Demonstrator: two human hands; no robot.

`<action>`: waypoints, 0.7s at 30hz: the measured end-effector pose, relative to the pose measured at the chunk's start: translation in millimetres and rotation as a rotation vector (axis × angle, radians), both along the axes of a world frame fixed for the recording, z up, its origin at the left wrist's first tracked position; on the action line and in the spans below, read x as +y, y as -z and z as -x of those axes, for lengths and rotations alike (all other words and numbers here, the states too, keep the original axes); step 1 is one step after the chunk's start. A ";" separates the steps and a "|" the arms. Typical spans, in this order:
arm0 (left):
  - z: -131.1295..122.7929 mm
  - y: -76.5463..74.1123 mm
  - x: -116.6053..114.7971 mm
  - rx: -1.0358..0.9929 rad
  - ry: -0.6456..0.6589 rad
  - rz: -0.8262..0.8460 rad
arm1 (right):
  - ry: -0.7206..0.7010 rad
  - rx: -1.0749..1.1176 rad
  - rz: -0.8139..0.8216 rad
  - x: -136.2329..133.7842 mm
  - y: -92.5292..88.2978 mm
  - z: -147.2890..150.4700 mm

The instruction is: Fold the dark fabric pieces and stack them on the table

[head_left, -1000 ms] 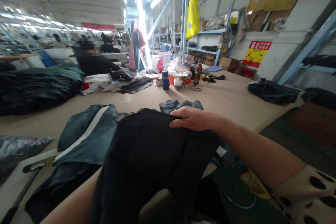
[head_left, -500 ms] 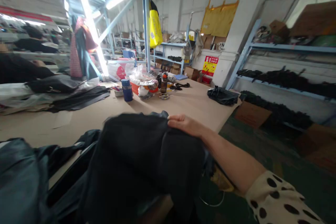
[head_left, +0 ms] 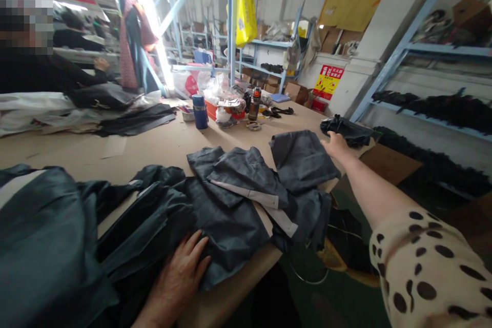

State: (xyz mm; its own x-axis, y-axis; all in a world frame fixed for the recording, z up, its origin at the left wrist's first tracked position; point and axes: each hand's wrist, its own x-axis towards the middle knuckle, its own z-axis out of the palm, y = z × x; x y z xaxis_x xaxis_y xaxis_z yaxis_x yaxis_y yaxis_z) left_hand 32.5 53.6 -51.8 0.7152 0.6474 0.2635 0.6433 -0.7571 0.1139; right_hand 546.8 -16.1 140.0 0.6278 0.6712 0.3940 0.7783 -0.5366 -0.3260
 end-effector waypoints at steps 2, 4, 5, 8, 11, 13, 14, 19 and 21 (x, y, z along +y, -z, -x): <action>0.3 -1.2 -1.5 0.012 -0.005 0.015 | -0.166 -0.049 0.032 7.9 15.6 48.1; 0.1 -3.6 -2.9 0.025 -0.009 0.040 | -0.454 -0.085 0.113 16.3 34.8 110.0; -0.3 -5.2 -3.5 0.029 -0.012 0.053 | -0.598 -0.098 0.166 19.5 45.5 141.0; -2.0 -9.6 -5.1 0.026 -0.021 0.094 | -0.817 -0.196 0.360 26.2 76.8 209.8; -3.6 -12.5 -6.8 0.010 -0.031 0.133 | -0.722 -0.161 0.415 34.4 97.4 226.3; -3.8 -13.7 -8.0 -0.007 -0.035 0.158 | -0.668 -0.080 0.395 41.3 100.1 217.0; -3.5 -13.7 -8.5 -0.018 -0.035 0.171 | -0.650 -0.027 0.369 44.6 97.9 210.2; -0.1 -7.7 -4.9 -0.149 -0.022 0.271 | -0.574 0.354 0.046 49.6 62.7 189.4; -0.8 -10.6 -2.5 -0.325 -0.018 0.333 | -0.563 0.572 -0.093 43.3 46.5 192.6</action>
State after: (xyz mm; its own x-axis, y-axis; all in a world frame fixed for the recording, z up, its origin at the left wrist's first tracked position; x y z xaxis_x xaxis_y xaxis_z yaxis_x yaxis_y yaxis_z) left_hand 33.3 51.1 -41.2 0.6180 0.7461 0.2478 0.5465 -0.6343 0.5469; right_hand 354.2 27.2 93.5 0.3262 0.9272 0.1838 0.6231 -0.0647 -0.7795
